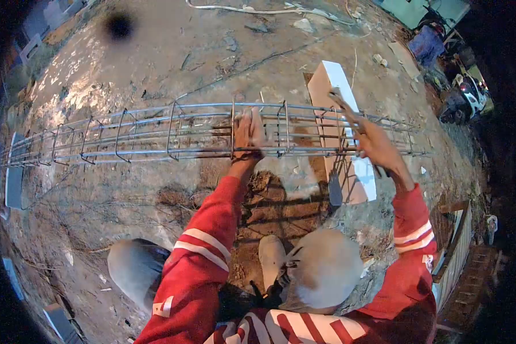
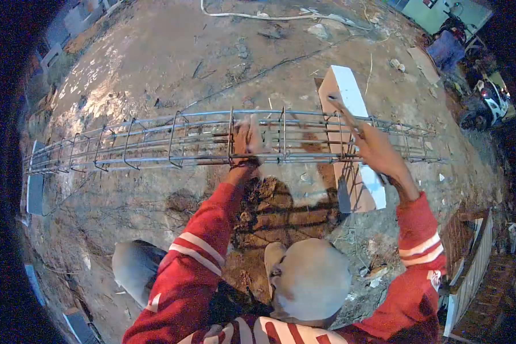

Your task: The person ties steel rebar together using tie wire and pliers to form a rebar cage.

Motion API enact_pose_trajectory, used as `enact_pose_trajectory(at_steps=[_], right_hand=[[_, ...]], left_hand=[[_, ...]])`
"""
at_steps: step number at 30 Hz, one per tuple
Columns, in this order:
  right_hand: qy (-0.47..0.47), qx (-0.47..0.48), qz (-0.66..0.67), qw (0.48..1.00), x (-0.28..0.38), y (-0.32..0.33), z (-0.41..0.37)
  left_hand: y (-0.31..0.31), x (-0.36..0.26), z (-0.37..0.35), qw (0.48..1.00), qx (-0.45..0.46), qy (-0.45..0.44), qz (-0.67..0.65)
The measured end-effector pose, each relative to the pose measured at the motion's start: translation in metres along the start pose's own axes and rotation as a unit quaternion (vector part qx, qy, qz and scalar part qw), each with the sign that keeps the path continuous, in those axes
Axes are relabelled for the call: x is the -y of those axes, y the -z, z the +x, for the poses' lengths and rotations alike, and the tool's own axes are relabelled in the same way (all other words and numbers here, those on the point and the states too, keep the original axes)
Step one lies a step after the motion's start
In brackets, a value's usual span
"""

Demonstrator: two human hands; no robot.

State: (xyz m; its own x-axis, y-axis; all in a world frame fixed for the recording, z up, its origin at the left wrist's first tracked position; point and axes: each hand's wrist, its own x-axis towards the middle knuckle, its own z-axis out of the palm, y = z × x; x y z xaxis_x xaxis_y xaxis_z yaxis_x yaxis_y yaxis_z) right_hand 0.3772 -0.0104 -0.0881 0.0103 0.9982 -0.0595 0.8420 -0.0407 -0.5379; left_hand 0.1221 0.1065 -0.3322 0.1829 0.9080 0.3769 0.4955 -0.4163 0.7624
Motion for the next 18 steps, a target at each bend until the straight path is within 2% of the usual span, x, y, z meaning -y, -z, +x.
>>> enact_pose_trajectory(at_steps=[1,2,3,4,6,7,9,10,11,13,14,16,17,18], right_hand=[[-0.076,0.032,0.048,0.995,0.016,-0.004,0.007],[0.051,-0.008,-0.041,0.998,0.000,-0.016,0.022],[0.180,-0.048,-0.132,0.974,-0.023,-0.033,0.040],[0.182,-0.047,-0.136,0.973,-0.026,-0.049,0.051],[0.093,0.084,-0.219,0.968,-0.015,-0.076,0.066],[0.090,0.085,-0.222,0.967,-0.003,-0.073,0.064],[0.032,0.074,-0.144,0.986,0.025,-0.061,0.050],[0.120,0.046,-0.137,0.982,0.016,-0.053,0.046],[0.114,-0.005,-0.145,0.983,0.022,-0.051,0.039],[0.020,-0.051,-0.203,0.978,0.049,-0.036,0.019],[0.015,-0.044,-0.208,0.977,0.055,-0.029,0.010],[0.085,-0.064,-0.287,0.952,0.056,-0.012,-0.005],[0.079,-0.057,-0.290,0.952,0.055,-0.005,-0.011],[0.124,-0.030,-0.326,0.937,0.054,0.001,-0.017]], left_hand=[[0.003,0.001,-0.002,1.000,0.000,-0.001,-0.001],[0.007,-0.001,-0.005,0.999,0.023,0.023,-0.043],[0.013,-0.005,-0.007,0.994,0.044,0.046,-0.087],[0.018,-0.010,-0.010,0.987,0.065,0.068,-0.131],[0.026,-0.021,-0.015,0.963,0.113,0.108,-0.218],[0.027,-0.024,-0.019,0.946,0.139,0.131,-0.260],[0.026,-0.025,-0.035,0.900,0.193,0.183,-0.346],[0.002,0.016,-0.044,0.894,0.219,0.200,-0.336],[0.007,0.011,-0.046,0.889,0.224,0.204,-0.343],[0.021,-0.007,-0.050,0.819,0.186,0.229,-0.492],[0.029,-0.026,-0.053,0.801,0.128,0.272,-0.517],[0.012,-0.009,-0.057,0.799,0.133,0.305,-0.501],[0.009,-0.006,-0.056,0.801,0.137,0.331,-0.479],[0.003,-0.005,-0.057,0.792,0.123,0.341,-0.491]])
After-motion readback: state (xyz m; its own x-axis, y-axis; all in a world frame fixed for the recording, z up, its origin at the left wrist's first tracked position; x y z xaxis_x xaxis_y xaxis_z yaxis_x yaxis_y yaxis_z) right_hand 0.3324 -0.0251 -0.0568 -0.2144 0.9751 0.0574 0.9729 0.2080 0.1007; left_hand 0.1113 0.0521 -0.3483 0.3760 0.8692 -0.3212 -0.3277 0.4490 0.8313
